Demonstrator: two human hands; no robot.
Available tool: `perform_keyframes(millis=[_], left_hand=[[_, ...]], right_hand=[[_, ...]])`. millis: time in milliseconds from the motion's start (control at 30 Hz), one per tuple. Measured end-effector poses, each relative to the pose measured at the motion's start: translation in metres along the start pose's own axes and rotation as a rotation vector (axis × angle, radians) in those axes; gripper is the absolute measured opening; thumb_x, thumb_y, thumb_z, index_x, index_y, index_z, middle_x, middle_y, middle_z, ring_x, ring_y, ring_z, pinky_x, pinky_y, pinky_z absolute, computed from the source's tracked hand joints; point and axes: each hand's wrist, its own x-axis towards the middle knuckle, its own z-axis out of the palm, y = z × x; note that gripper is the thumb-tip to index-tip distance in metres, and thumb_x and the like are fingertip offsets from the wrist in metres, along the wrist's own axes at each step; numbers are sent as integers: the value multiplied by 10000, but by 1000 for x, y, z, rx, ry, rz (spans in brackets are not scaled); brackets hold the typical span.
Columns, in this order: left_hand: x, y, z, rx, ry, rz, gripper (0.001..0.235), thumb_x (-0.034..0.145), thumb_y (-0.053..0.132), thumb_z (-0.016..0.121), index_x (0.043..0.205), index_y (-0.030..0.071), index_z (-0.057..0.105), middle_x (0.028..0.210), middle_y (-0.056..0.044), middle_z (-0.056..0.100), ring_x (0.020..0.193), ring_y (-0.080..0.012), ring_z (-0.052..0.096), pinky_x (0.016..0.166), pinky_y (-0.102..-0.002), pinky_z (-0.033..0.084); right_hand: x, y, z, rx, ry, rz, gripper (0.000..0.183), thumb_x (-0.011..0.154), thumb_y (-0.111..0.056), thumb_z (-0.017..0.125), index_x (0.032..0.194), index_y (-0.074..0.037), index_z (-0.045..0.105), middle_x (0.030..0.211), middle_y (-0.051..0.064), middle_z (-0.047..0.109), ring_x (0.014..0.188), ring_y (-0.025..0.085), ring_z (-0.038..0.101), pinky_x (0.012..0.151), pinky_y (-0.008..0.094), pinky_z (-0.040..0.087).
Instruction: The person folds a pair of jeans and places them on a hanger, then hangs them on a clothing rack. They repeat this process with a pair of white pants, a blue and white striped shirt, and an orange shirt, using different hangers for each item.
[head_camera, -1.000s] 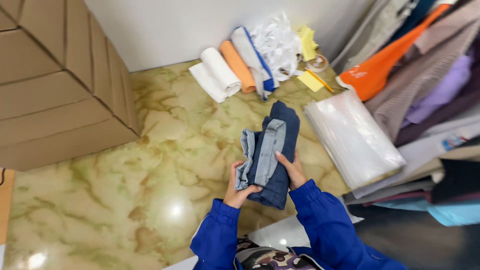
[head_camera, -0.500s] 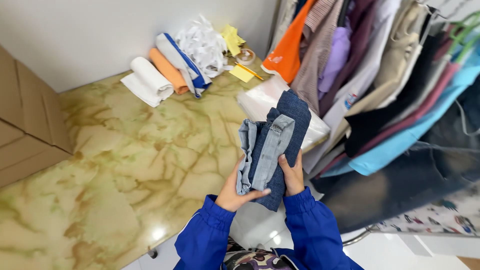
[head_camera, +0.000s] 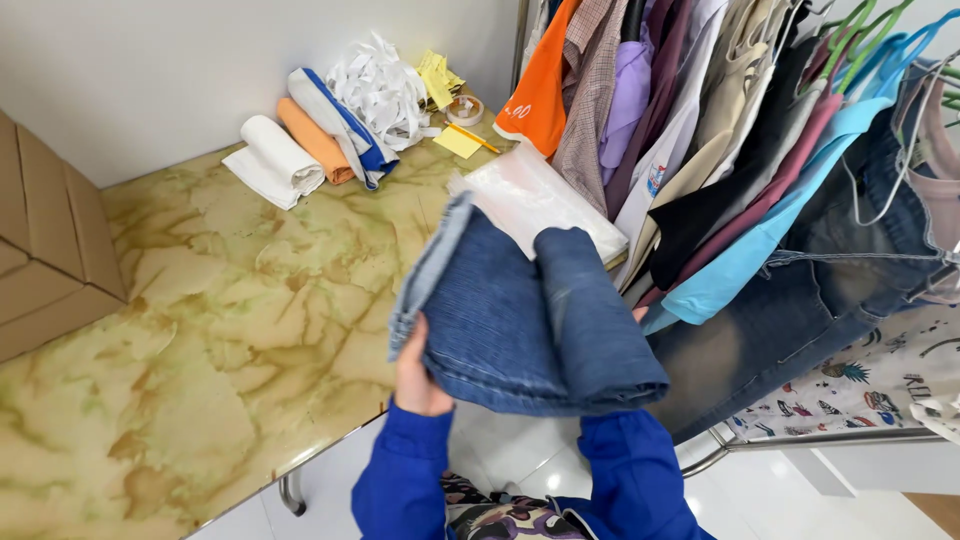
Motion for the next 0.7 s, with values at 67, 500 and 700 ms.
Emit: perform_keyframes(millis=[67,500,700], left_hand=[[5,19,-20,-6,2,62,536,890,442,715,1245,43,664,1194,-214,709,1041,-336,705,880,-494,596],[-16,148,-104,-32,193,477,439,881,430,771,1137,78,711,1074,-171,744,944,-310,759,805,-465,662],[-8,187,-143,-39,267,596,494,877,432,809,1215,93,687,1175,-138,725,1057,-315,733,900,-453,636]], right_hand=[[0,0,0,13,-5,9,865,913,-552,585,1617,-223,206,1546,76,410,1288,257,492,1121,457,437],[139,-36,166,145,-68,67,1053,861,-778,488,1611,-141,112,1634,129,283,1392,369,416,1224,508,350],[177,-11,152,430,-171,546,1095,750,-856,626,1516,-108,395,1440,184,504,1238,393,577,1090,568,496]])
